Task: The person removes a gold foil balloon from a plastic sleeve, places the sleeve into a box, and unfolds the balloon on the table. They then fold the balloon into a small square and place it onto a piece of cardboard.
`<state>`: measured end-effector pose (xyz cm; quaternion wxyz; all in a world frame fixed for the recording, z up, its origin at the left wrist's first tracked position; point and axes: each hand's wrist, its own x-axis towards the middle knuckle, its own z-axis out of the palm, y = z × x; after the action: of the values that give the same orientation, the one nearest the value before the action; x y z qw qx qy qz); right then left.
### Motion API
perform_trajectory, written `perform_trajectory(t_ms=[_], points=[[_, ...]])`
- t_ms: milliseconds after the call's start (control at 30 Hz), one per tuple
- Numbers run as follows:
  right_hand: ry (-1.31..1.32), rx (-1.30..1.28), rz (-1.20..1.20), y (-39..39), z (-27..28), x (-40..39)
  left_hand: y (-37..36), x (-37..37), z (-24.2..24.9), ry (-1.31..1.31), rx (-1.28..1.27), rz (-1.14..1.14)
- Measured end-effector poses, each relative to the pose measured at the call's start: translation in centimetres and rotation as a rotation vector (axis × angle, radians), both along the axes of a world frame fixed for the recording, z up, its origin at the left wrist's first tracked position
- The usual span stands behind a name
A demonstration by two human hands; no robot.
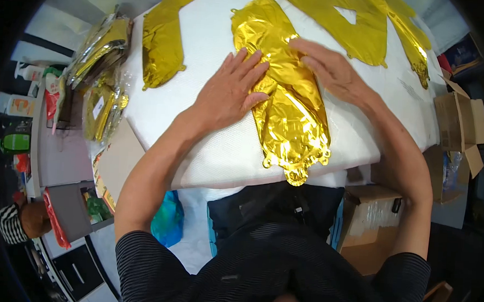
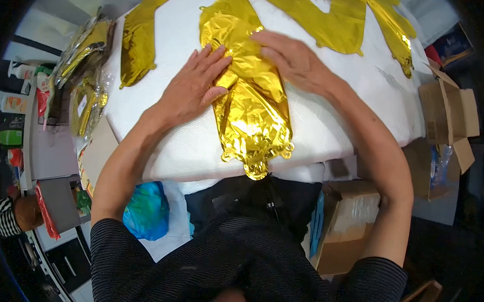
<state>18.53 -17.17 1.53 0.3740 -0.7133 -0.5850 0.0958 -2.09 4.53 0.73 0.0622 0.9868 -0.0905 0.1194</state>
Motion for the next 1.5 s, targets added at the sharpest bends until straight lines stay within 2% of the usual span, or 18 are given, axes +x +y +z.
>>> perform_trajectory(t_ms=[33, 67, 133, 267, 600, 867, 1167, 1500], points=[[-0.251, 0.118, 0.004, -0.6, 0.3, 0.3, 0.0, 0.0, 0.0, -0.008, 0.006, 0.003], [-0.245, 0.1, -0.002, -1.9, 0.6, 0.3, 0.1, 0.0, -0.1, -0.016, 0.012, 0.007], [-0.537, 0.017, 0.071, -4.2, 1.7, 0.1, 0.0, 0.2, -0.1, -0.021, -0.008, 0.007], [-0.665, -0.06, 0.129, -7.3, 1.8, -2.0, -0.1, 0.0, 0.1, -0.011, 0.005, -0.01], [-0.696, -0.089, 0.311, -10.0, 2.9, -3.6, 0.2, 0.0, 0.6, 0.028, 0.027, -0.033], [-0.683, 0.028, 0.416, -10.8, 3.4, -3.9, 0.6, -0.1, 1.8, 0.124, -0.045, -0.086], [-0.801, 0.092, 0.392, -9.5, 3.1, -3.5, 0.8, 0.0, 2.1, 0.177, -0.05, -0.108], [-0.803, 0.06, 0.314, -7.1, 2.9, -4.0, 1.0, 0.1, 1.9, 0.185, -0.056, -0.107]])
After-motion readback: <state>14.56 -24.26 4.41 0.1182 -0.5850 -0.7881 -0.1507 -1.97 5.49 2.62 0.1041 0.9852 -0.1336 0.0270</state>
